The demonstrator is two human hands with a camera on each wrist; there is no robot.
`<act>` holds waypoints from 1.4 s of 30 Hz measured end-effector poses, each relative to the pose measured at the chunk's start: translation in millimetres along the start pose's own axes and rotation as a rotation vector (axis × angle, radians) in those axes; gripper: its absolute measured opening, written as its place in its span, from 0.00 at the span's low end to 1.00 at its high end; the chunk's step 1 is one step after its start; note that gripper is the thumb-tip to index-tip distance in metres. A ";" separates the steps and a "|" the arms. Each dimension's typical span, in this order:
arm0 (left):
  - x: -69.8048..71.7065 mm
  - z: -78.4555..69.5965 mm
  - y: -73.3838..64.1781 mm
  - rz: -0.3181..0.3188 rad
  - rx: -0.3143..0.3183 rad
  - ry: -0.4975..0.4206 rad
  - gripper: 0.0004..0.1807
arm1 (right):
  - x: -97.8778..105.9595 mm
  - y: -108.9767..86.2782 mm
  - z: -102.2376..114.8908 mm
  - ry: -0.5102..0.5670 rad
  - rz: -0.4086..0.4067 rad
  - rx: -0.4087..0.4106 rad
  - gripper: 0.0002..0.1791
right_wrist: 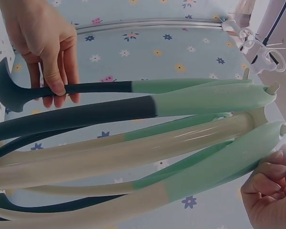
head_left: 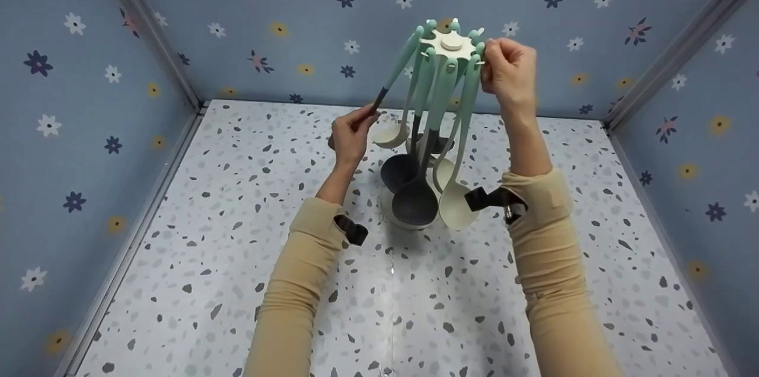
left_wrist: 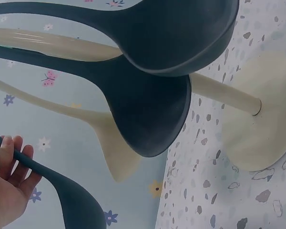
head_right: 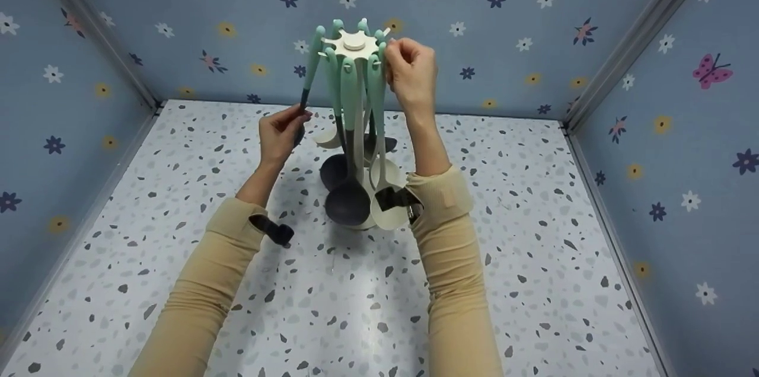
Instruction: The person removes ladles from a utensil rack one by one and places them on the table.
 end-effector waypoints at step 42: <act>56.5 30.4 -45.8 -0.091 0.188 0.222 0.12 | -0.8 -1.2 -1.4 0.061 0.007 -0.025 0.18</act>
Point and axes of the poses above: each hand's wrist, its own y-axis towards the middle knuckle, its own x-axis out of the back of the hand, z = x × y, the point moved 9 cm from there along y, towards the middle knuckle, and after that the axes turned 14 degrees about -y, right-handed, at the moved point
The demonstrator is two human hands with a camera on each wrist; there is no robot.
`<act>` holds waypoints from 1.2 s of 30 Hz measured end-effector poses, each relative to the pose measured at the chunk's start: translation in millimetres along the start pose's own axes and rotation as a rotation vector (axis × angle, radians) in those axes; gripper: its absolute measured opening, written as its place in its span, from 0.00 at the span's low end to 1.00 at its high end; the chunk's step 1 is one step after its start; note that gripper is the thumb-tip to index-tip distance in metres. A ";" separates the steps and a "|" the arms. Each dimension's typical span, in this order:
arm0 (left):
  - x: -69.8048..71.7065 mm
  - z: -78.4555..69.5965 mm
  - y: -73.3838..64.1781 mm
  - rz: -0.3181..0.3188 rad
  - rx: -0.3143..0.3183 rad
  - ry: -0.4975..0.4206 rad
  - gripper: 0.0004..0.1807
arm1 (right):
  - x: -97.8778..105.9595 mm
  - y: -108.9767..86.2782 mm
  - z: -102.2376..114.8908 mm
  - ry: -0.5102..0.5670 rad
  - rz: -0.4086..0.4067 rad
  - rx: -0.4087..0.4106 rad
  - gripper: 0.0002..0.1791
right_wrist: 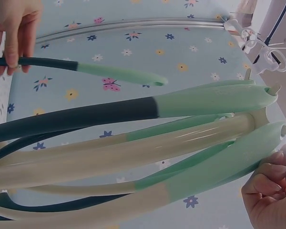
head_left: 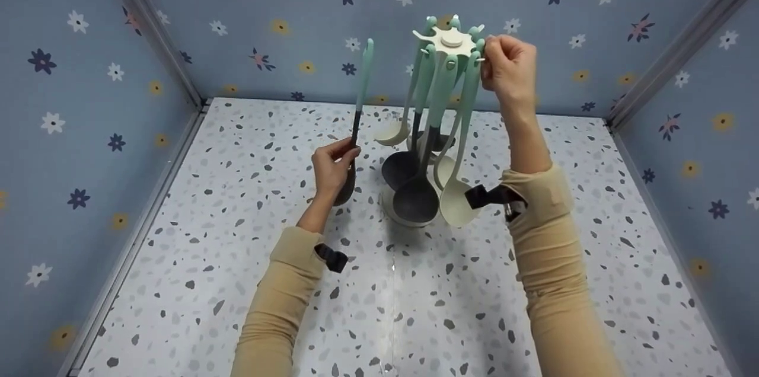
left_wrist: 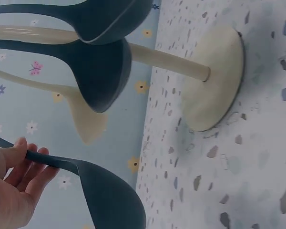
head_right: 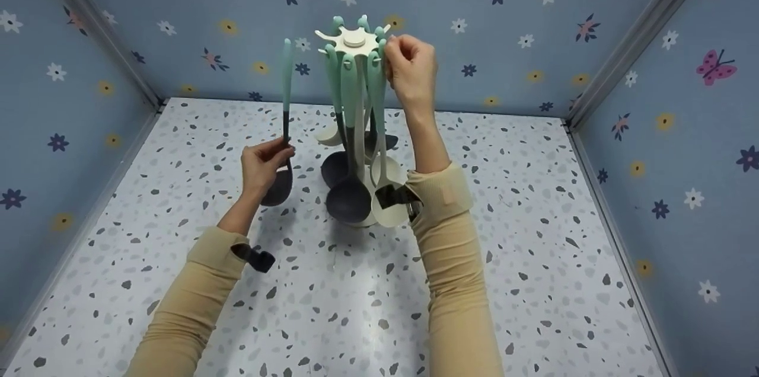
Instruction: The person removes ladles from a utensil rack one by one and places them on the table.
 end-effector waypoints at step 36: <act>14.8 101.0 -64.6 -0.026 0.366 0.229 0.13 | 1.1 -0.2 -0.2 -0.028 0.009 0.007 0.18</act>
Point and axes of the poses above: each hand's wrist, its own y-axis towards the middle knuckle, its own x-axis out of the back of the hand, z = x × y, the point moved 9 cm from there along y, towards the middle knuckle, and after that the axes turned 14 degrees about -y, right-handed, at the moved point
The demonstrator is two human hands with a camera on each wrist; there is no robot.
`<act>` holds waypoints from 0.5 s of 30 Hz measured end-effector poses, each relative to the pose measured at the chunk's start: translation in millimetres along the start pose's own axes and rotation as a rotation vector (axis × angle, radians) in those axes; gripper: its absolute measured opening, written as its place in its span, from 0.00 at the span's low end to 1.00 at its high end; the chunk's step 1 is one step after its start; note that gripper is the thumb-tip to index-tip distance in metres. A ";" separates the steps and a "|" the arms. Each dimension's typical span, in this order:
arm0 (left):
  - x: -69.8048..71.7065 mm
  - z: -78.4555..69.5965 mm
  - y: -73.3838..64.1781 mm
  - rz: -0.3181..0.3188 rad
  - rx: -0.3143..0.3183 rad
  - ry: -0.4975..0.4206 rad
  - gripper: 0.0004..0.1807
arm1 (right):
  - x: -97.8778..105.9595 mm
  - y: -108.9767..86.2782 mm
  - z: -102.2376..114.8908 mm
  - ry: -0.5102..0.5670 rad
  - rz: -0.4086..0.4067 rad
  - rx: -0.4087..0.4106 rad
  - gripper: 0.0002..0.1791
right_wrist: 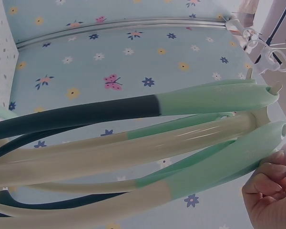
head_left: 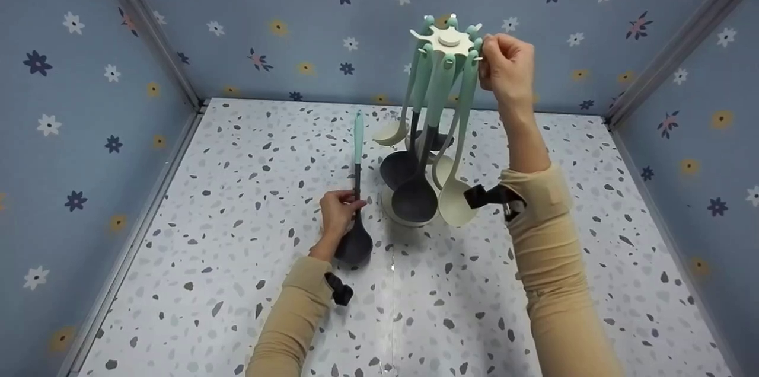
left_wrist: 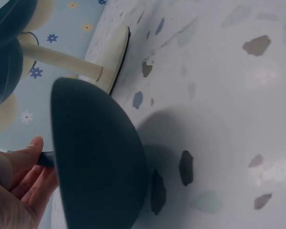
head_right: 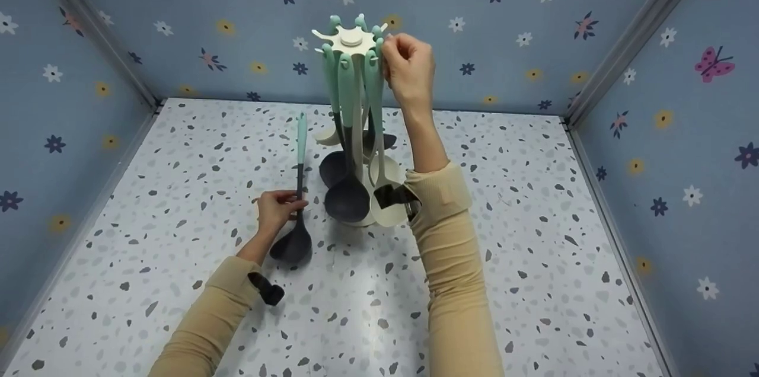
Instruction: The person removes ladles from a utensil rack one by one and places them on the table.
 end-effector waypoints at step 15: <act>-6.2 17.0 3.5 0.034 0.089 0.117 0.13 | -0.5 0.3 -0.5 0.024 -0.004 -0.007 0.19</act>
Point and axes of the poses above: each hand's wrist, its own y-axis towards the middle knuckle, its own x-axis out of the back of the hand, z = x × y, the point moved 9 cm from there along y, towards the middle knuckle, and after that the axes turned 14 degrees about -y, right-handed, at the moved point
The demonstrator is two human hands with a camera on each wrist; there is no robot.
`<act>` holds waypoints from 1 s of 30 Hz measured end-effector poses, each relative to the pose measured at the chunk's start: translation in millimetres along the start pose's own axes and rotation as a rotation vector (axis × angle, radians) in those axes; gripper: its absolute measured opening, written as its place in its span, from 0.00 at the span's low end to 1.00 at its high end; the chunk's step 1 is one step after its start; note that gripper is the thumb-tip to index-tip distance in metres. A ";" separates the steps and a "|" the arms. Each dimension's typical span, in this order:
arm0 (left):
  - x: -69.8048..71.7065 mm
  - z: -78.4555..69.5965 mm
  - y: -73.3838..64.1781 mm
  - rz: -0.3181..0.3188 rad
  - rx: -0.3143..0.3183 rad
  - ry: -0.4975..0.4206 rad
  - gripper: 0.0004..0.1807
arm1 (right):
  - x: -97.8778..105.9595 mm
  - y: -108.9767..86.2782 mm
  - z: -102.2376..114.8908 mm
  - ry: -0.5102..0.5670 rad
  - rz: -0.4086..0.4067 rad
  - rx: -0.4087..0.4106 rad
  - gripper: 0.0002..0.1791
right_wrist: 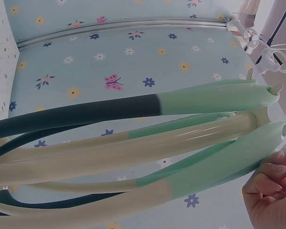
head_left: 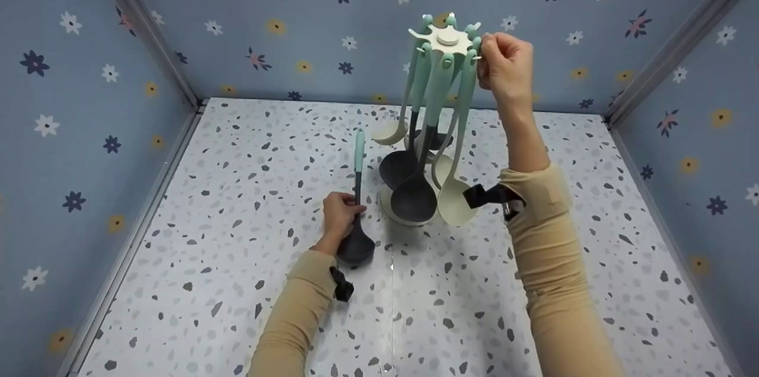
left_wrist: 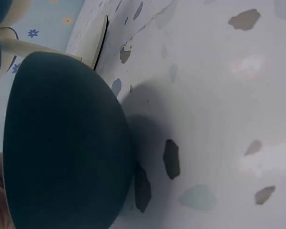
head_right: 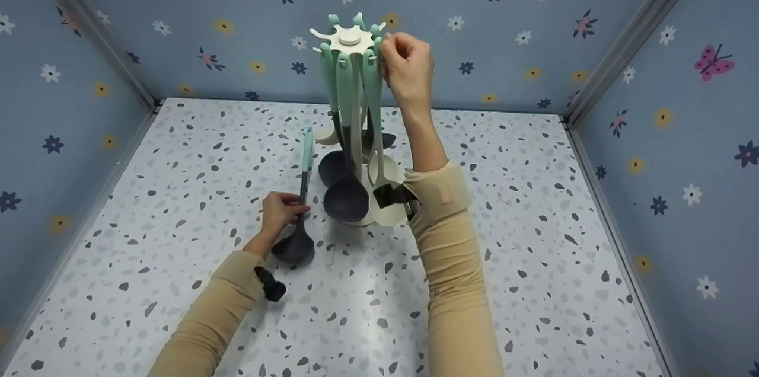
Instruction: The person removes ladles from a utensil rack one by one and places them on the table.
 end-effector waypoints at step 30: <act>-12.8 -1.5 1.1 0.076 0.001 0.197 0.10 | -0.6 -0.1 1.6 -0.007 0.004 0.025 0.19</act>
Point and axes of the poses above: each hand's wrist, its own y-axis towards the middle knuckle, its own x-axis out of the back of the hand, z = x × y, the point moved 9 cm from there along y, towards the middle knuckle, and after that the axes turned 14 degrees about -y, right-handed, at the moved point
